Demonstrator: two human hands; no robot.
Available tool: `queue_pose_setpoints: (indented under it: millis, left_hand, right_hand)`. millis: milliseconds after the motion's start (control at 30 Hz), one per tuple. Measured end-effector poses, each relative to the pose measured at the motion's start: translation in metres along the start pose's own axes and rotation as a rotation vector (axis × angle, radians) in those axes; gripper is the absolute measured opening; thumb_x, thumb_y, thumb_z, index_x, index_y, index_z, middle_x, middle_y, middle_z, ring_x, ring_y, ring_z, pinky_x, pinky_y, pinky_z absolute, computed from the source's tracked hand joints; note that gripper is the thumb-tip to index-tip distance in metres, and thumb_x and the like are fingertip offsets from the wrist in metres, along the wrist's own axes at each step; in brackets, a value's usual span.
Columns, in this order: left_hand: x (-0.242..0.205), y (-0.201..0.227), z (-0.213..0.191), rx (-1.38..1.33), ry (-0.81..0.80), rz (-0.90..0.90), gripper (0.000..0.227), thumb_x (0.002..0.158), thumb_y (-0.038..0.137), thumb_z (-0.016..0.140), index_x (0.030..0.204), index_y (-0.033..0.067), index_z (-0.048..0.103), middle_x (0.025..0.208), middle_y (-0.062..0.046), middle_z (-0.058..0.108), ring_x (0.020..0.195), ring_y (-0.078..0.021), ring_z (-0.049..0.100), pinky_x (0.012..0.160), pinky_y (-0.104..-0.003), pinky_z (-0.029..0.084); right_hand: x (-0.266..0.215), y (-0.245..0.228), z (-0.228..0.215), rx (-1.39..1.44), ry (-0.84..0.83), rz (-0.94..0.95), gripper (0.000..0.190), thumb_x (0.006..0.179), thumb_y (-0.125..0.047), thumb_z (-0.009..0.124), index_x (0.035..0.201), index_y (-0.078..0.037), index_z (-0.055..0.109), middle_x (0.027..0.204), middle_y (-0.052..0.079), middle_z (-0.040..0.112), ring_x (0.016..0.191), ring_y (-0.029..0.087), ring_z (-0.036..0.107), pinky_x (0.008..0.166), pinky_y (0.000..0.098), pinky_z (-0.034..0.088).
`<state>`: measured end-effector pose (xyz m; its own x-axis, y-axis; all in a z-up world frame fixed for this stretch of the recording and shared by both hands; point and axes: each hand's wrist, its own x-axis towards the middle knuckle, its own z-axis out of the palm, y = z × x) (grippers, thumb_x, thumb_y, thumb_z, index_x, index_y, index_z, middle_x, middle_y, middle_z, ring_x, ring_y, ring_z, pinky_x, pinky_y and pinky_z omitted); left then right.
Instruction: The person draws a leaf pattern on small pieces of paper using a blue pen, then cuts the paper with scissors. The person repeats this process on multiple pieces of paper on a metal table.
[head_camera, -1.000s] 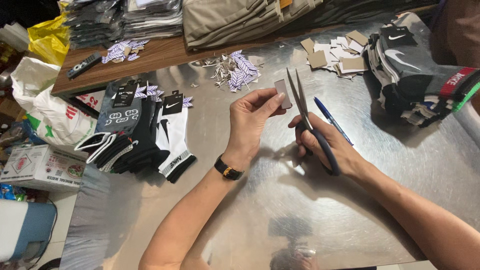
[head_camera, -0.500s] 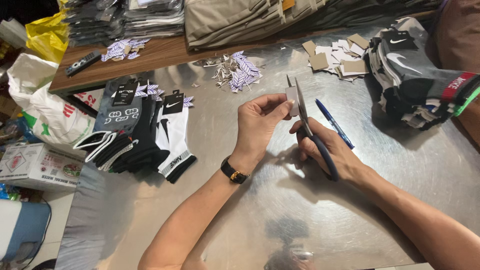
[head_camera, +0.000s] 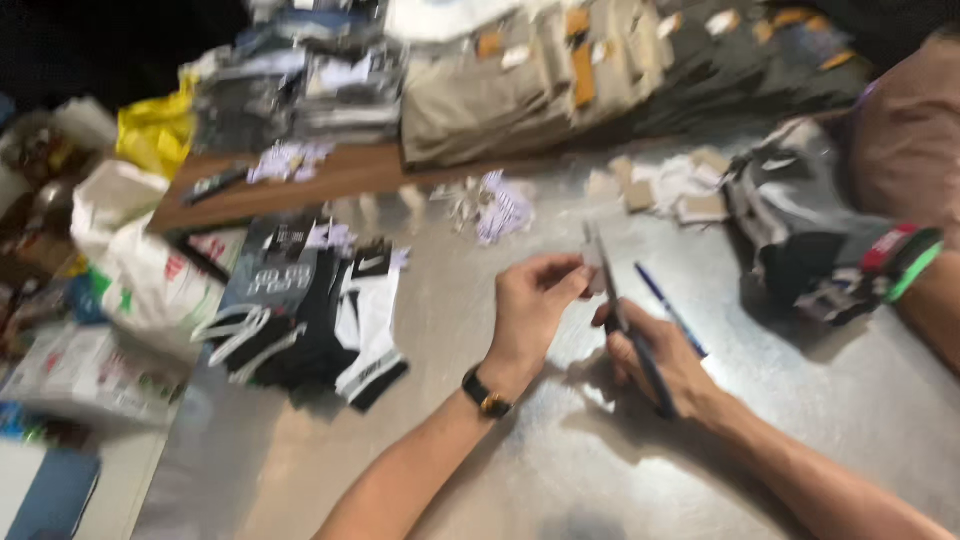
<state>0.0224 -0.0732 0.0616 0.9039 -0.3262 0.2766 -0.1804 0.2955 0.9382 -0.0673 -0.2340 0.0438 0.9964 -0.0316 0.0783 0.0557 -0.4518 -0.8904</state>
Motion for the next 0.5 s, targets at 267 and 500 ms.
queue_pose_setpoints:
  millis: [267, 500]
  left_hand:
    - [0.000, 0.000, 0.000, -0.105, -0.027, 0.021, 0.018, 0.091, 0.005, 0.071, 0.105, -0.0061, 0.074, 0.091, -0.007, 0.076, 0.080, -0.0118, 0.070, 0.076, -0.026, 0.058]
    - [0.000, -0.005, -0.001, -0.125, -0.054, 0.035, 0.019, 0.092, 0.007, 0.073, 0.105, -0.0059, 0.074, 0.092, -0.007, 0.076, 0.079, -0.0105, 0.068, 0.076, -0.026, 0.057]
  right_hand:
    - [-0.003, -0.001, -0.002, 0.129, -0.082, -0.119, 0.044, 0.094, -0.046, 0.055, 0.118, -0.010, 0.058, 0.072, -0.002, 0.054, 0.063, 0.012, 0.058, 0.058, 0.0288, 0.049]
    - [-0.003, -0.002, -0.004, 0.160, -0.122, -0.146, 0.052, 0.093, -0.056, 0.051, 0.119, -0.010, 0.056, 0.067, 0.001, 0.056, 0.062, 0.012, 0.061, 0.058, 0.0303, 0.050]
